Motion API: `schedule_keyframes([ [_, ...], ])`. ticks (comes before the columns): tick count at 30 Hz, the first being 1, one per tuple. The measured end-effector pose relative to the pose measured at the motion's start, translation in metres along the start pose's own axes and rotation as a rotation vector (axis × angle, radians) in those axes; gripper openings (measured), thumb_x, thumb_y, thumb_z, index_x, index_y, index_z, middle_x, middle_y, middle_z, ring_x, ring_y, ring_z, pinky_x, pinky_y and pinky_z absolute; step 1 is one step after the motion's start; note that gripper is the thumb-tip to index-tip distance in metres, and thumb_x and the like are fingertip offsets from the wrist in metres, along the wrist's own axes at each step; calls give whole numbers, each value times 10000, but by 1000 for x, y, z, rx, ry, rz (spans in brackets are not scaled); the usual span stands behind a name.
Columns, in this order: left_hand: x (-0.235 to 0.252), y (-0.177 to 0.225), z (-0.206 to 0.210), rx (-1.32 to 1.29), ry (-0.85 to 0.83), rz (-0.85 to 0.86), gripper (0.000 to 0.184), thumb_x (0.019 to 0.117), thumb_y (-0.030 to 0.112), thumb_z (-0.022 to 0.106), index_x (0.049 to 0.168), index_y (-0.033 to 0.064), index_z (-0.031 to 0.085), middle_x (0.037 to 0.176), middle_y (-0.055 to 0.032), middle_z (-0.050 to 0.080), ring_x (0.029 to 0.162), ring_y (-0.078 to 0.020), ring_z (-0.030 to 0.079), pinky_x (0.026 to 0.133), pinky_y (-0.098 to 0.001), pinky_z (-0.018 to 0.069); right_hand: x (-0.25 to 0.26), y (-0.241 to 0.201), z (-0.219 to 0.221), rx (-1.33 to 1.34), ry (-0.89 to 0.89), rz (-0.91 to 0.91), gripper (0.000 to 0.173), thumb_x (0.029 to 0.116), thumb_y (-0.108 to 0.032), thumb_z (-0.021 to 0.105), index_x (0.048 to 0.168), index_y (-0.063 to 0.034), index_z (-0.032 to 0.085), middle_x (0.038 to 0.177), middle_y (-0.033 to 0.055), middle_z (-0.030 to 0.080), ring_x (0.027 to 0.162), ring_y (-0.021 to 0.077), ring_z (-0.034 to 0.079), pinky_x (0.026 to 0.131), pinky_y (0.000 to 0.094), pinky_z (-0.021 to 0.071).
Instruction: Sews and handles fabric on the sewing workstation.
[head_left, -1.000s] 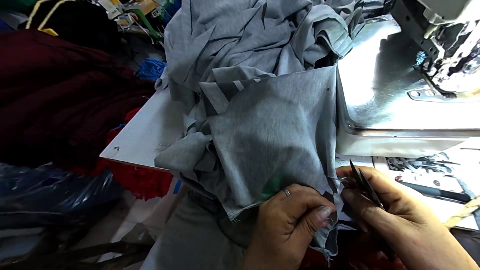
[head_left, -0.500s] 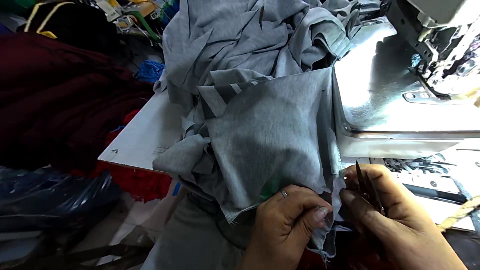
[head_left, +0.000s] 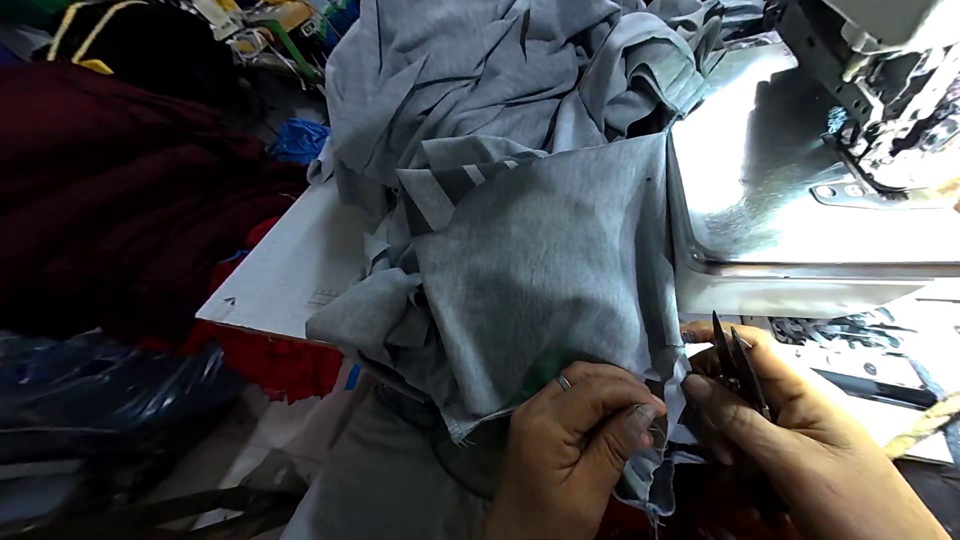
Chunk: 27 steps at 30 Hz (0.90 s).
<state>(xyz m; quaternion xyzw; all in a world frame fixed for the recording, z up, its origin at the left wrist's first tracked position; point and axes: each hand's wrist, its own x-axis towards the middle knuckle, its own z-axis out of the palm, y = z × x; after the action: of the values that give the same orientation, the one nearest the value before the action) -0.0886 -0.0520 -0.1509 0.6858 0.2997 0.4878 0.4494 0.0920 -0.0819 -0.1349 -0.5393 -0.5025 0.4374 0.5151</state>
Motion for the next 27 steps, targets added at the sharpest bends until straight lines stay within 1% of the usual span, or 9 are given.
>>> schedule_keyframes([
  [4,0,0,-1,15,-12,13,231,1036,239,569,1018,65,718,1022,16,707,896,35,662,793,-127,564,5,1,-1,76,-10,41,259,965,-305,654,1198,-194,633,731,-118,591,528,-47,518,477,109,447],
  [6,1,2,0,39,-3,22,225,1036,231,571,1016,63,718,1017,14,709,886,33,666,789,-129,568,6,1,0,90,5,42,209,960,-243,649,1162,-193,641,727,-117,613,513,-53,515,464,102,437],
  [8,4,6,3,81,19,43,219,1038,231,573,1014,66,715,1020,13,710,882,30,667,787,-130,569,4,0,0,95,13,36,145,967,-166,604,1107,-185,638,730,-118,619,517,-54,519,469,103,442],
  [11,11,11,7,120,53,88,207,1037,230,576,1010,77,713,1011,10,708,896,12,677,799,-141,576,2,1,2,126,38,15,114,985,-132,571,1055,-178,648,731,-111,614,528,-55,519,479,100,441],
  [14,22,18,12,191,101,142,194,1035,242,580,1000,101,708,1024,29,694,911,13,670,796,-135,572,1,2,1,181,51,-11,108,1033,-151,534,1050,-171,639,783,-100,643,556,-57,533,502,93,454],
  [18,36,15,19,390,147,214,154,998,200,637,998,109,761,1034,29,698,925,17,649,788,-123,544,0,4,1,201,61,-38,144,1035,-138,513,1001,-166,651,780,-97,652,567,-60,540,512,92,455],
  [20,39,10,23,531,150,228,162,971,199,653,999,135,800,1051,15,714,918,-7,639,778,-165,506,-1,3,2,182,55,-47,142,1024,-119,504,986,-172,631,780,-115,644,573,-74,536,513,85,454],
  [22,40,8,26,635,133,242,171,949,198,659,1005,158,816,1087,-11,719,868,-29,641,751,-208,490,-2,3,2,167,60,-51,137,1021,-116,505,984,-169,625,769,-118,636,569,-78,531,511,82,448],
  [27,44,6,25,724,93,283,171,933,171,664,1004,161,818,1087,-49,728,862,-59,660,746,-231,488,0,5,2,158,66,-70,130,1025,-128,502,988,-162,622,756,-108,632,564,-69,535,508,84,450],
])
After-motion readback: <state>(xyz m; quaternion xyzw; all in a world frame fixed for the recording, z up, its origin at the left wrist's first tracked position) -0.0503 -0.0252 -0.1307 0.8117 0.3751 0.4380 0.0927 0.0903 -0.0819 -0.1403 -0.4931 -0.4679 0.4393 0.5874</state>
